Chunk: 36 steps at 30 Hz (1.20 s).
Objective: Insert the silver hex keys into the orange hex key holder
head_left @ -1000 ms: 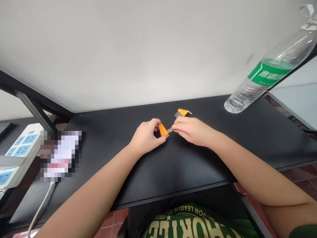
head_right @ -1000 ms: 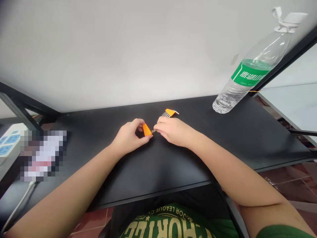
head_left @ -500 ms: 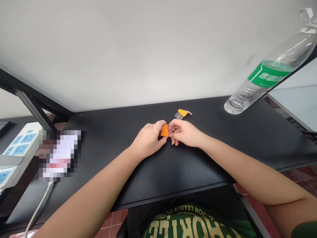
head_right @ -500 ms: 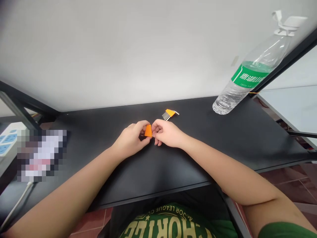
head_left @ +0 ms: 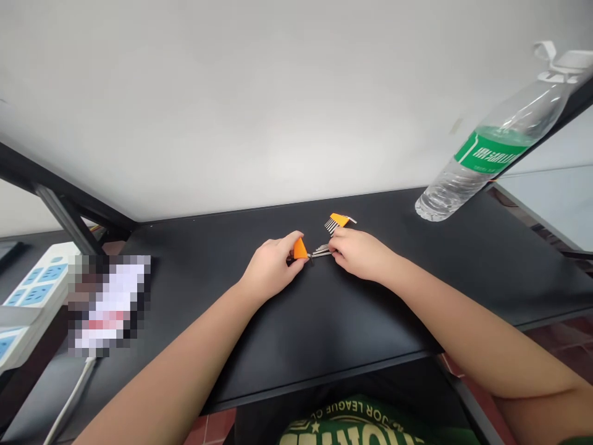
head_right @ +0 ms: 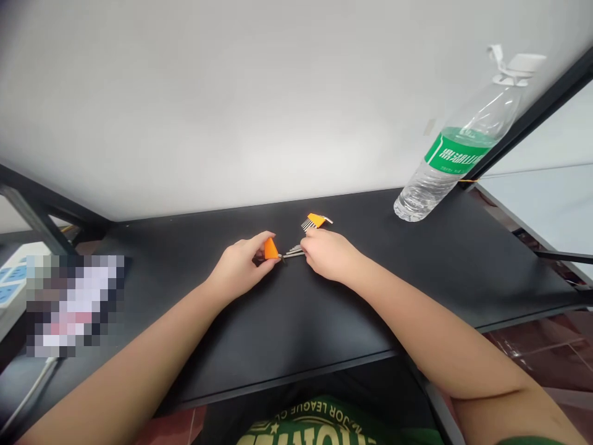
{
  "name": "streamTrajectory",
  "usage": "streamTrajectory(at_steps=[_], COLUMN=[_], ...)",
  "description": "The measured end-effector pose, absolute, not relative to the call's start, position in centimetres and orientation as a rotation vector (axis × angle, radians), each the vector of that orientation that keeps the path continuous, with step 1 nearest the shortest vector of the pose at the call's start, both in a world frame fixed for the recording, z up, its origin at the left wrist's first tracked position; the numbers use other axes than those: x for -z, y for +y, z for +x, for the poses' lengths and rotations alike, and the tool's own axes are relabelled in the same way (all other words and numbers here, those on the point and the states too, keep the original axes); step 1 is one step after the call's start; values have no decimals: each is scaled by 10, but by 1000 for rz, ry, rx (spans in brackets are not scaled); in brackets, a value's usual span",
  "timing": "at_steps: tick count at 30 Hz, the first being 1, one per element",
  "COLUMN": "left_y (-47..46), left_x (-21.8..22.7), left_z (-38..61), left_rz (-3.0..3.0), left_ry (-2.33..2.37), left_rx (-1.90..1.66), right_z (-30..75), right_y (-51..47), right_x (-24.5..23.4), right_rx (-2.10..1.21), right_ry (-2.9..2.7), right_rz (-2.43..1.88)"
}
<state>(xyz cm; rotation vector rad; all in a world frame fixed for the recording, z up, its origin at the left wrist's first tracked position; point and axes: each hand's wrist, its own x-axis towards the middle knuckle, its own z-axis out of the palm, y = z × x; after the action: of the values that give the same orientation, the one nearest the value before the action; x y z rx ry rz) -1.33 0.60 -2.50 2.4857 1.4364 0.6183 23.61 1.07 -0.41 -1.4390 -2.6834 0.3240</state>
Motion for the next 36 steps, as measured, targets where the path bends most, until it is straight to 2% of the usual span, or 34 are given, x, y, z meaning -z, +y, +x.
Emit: streamTrajectory(at_steps=[7, 12, 18, 36], left_y=[9, 8, 7, 8], left_x=[28, 26, 25, 27], left_z=[-15, -15, -14, -16], left_rz=[2526, 2494, 2370, 2219], left_ry=[1424, 1441, 1386, 1344], left_rx=[-609, -633, -661, -770], right_z=[229, 235, 239, 243], right_y=[3, 7, 8, 9], right_x=[-1, 2, 9, 6], right_rx=[-307, -336, -262, -186], right_ry=[-2636, -2467, -2513, -2465], right_rz=[-1546, -1322, -1059, -966])
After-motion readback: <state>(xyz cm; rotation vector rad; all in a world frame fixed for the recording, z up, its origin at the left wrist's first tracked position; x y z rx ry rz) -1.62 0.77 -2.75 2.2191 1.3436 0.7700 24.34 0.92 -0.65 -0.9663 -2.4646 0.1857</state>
